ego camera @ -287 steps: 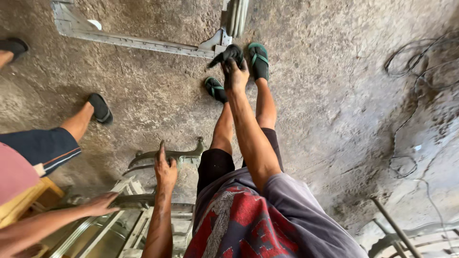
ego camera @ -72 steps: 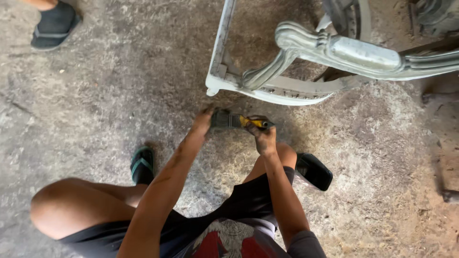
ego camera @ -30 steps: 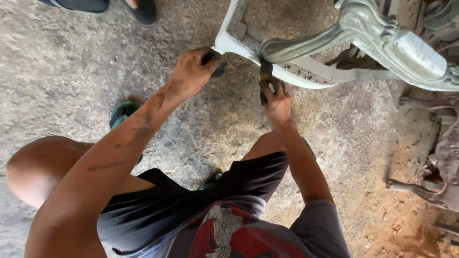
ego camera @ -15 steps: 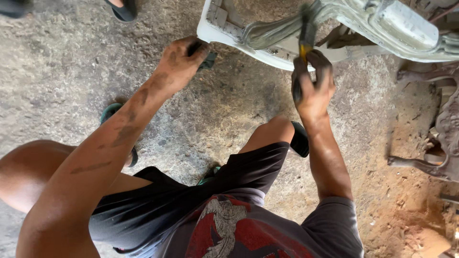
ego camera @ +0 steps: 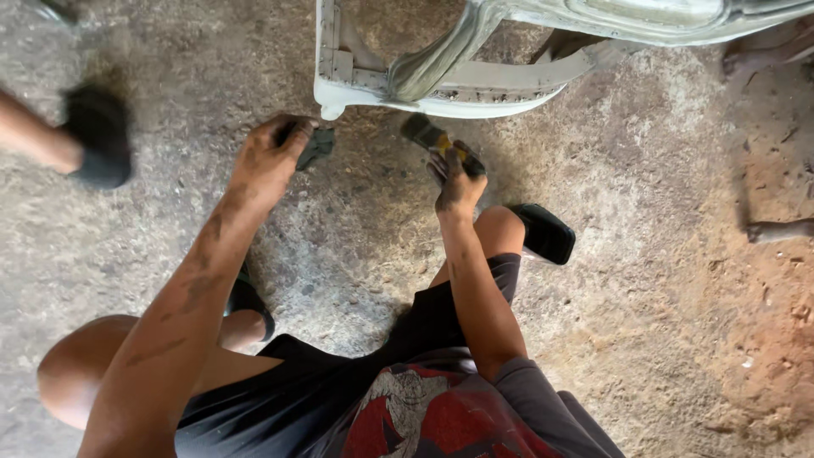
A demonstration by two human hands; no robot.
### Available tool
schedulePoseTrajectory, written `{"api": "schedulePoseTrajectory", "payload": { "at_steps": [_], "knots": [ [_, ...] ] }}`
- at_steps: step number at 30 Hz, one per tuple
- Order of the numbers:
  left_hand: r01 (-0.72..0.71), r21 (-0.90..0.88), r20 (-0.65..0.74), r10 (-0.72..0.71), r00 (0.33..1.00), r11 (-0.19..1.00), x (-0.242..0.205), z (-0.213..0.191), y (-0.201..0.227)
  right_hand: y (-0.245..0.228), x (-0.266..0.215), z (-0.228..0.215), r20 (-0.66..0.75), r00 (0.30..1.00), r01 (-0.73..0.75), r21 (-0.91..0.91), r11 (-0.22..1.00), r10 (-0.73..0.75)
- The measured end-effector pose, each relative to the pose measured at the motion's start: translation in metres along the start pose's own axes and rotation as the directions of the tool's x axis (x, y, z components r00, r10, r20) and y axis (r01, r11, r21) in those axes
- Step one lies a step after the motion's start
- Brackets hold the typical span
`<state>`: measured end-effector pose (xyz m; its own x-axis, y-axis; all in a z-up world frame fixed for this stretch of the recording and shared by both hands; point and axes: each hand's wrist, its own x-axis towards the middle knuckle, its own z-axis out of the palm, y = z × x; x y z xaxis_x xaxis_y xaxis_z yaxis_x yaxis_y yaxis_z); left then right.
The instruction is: The person kneels on the floor and uses a brush and a cloth to clean a white ornate furniture frame. They repeatedly brush dust off the frame and wipe it with the cloth, moving around the frame to reach different sections.
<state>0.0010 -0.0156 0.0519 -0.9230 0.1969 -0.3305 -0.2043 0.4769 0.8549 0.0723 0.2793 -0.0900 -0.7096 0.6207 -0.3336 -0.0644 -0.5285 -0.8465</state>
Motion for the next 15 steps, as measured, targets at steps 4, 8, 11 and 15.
{"api": "schedulePoseTrajectory", "payload": {
  "at_steps": [4,8,11,15],
  "knots": [
    [-0.078,-0.051,0.048,0.080,0.996,0.996,0.012,0.005,0.002,-0.043,-0.007,0.014,0.091,0.946,0.310,0.021,0.950,-0.311],
    [-0.014,-0.063,0.085,0.020,0.996,0.998,0.043,0.007,0.008,-0.102,-0.045,0.010,0.323,0.609,0.782,-0.396,0.481,-0.724],
    [-0.129,-0.217,0.091,0.151,0.984,0.968,0.077,0.005,0.009,-0.115,-0.067,0.025,0.714,-0.022,0.931,-0.241,-0.275,-0.700],
    [-0.240,-0.356,0.101,0.292,0.951,0.903,0.120,0.018,-0.001,-0.109,-0.088,0.051,0.934,0.081,0.789,-0.273,-0.551,-0.347]
  ]
}}
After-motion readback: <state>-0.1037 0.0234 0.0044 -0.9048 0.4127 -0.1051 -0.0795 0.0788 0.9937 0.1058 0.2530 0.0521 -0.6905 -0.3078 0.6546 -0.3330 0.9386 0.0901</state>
